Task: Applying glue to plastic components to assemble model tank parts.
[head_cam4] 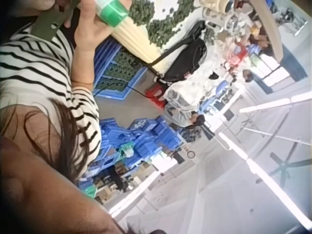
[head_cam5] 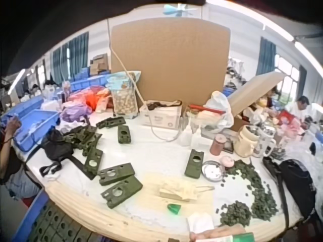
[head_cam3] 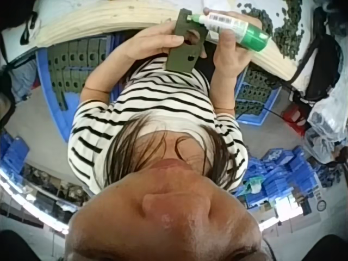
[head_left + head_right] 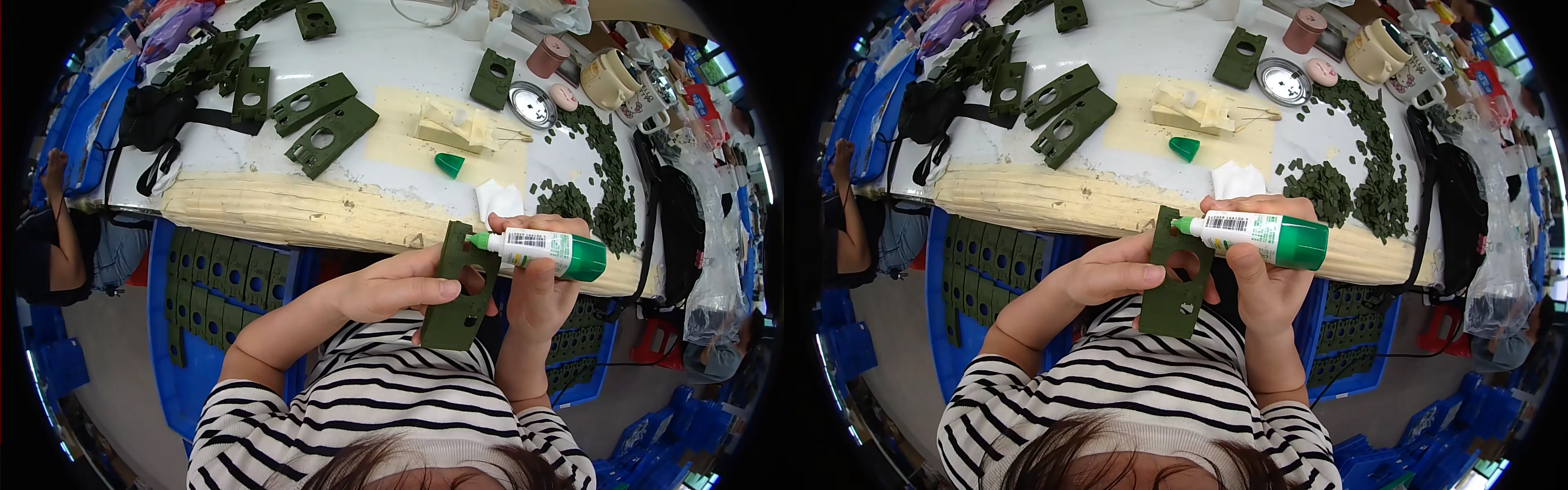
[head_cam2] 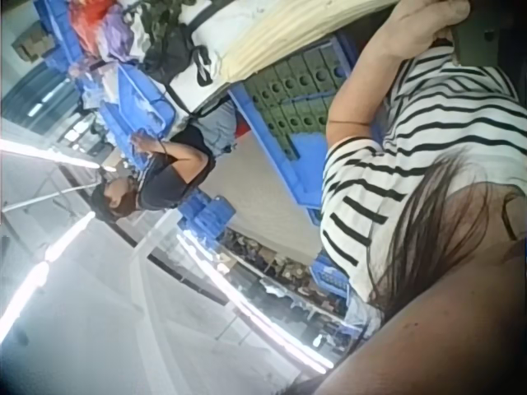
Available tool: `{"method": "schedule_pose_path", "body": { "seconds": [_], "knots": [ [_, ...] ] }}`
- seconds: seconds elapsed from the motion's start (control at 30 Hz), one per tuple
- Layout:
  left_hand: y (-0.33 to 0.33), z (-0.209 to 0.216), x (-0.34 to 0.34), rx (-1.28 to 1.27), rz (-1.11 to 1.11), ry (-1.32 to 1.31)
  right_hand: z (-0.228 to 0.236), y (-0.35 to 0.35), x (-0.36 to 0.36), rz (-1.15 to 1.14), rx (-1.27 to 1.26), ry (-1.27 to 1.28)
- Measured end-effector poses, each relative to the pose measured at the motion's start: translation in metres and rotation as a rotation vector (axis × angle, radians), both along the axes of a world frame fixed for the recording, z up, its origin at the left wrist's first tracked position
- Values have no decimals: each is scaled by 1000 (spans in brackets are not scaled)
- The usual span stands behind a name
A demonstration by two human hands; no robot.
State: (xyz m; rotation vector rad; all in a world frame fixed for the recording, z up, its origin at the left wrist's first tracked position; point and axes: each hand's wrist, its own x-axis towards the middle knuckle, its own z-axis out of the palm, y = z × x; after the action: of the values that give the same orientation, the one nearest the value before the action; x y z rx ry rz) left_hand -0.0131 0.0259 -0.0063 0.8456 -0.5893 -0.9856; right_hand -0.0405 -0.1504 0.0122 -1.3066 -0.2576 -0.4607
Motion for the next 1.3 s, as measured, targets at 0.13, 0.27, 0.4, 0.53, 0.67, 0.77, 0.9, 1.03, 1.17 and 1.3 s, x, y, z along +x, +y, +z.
{"method": "schedule_pose_path", "body": {
  "seconds": [0.13, 0.27, 0.4, 0.53, 0.67, 0.77, 0.9, 1.03, 1.17, 1.3],
  "knots": [
    [0, 0, 0, -3, 5, -4, 0, 0, 0, -3, 3, 6],
    [0, 1, -1, 1, 5, 8, -1, -1, 0, -4, -7, -6],
    [0, 1, 0, 2, 5, 6, 0, 0, 0, -6, -19, -3],
    [0, 3, -1, 0, 10, 11, 0, 0, 0, -26, -47, -9],
    [0, 2, -1, -9, 7, 5, 1, 0, 0, -30, -46, -10],
    [0, 1, -1, -8, 3, 7, 1, 0, 0, -29, -42, -10],
    [1, 1, -1, 4, 12, 7, 0, 0, 1, -34, -44, -17],
    [0, 2, -1, 0, 9, -1, 1, 0, 1, -27, -25, -9],
    [1, 1, 0, -1, 2, 15, 2, 2, 0, -1, 51, 8],
    [1, -1, -1, -10, 4, 58, 1, 1, 0, 3, 14, 2]
  ]
}}
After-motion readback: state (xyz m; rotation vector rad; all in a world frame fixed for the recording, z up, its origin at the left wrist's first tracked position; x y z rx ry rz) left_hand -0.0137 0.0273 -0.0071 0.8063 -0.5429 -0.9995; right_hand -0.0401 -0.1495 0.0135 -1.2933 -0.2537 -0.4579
